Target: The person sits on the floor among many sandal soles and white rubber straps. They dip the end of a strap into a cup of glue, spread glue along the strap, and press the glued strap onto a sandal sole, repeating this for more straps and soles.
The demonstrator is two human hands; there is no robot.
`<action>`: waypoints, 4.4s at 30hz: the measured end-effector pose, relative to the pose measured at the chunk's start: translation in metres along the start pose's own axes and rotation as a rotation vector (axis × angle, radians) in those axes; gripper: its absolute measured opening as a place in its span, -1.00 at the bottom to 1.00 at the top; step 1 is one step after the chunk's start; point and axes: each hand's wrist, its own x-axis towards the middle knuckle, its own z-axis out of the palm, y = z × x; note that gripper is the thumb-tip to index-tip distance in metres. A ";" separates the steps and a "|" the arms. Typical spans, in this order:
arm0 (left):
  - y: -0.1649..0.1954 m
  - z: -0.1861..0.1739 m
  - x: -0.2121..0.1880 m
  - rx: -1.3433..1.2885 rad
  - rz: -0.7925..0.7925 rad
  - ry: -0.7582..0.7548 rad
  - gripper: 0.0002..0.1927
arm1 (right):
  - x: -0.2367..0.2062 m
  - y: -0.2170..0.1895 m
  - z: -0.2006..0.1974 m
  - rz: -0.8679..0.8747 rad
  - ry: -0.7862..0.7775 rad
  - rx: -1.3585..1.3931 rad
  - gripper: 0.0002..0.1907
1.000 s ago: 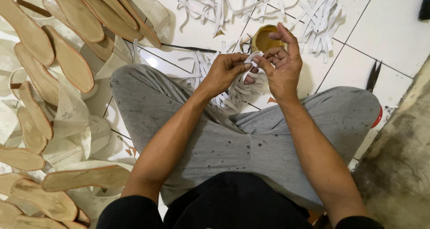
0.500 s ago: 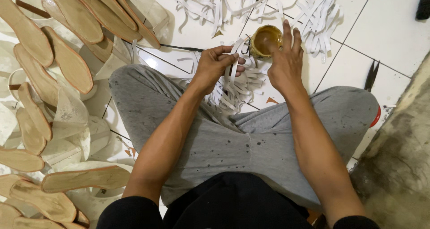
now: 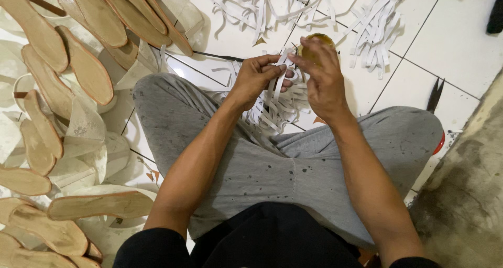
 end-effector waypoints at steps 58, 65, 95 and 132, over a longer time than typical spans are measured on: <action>-0.035 -0.017 0.014 0.582 0.085 0.157 -0.47 | -0.022 0.242 -0.084 0.424 0.605 -0.073 -0.07; -0.039 -0.010 0.012 0.939 0.398 0.195 -0.40 | 0.009 0.190 -0.048 0.434 0.323 0.374 -0.31; -0.045 0.022 0.043 1.055 0.515 0.043 -0.47 | 0.003 0.123 0.003 0.468 -0.069 0.365 0.51; -0.013 0.019 0.047 0.202 0.309 -0.046 -0.51 | 0.003 0.054 -0.006 0.178 0.175 0.675 0.04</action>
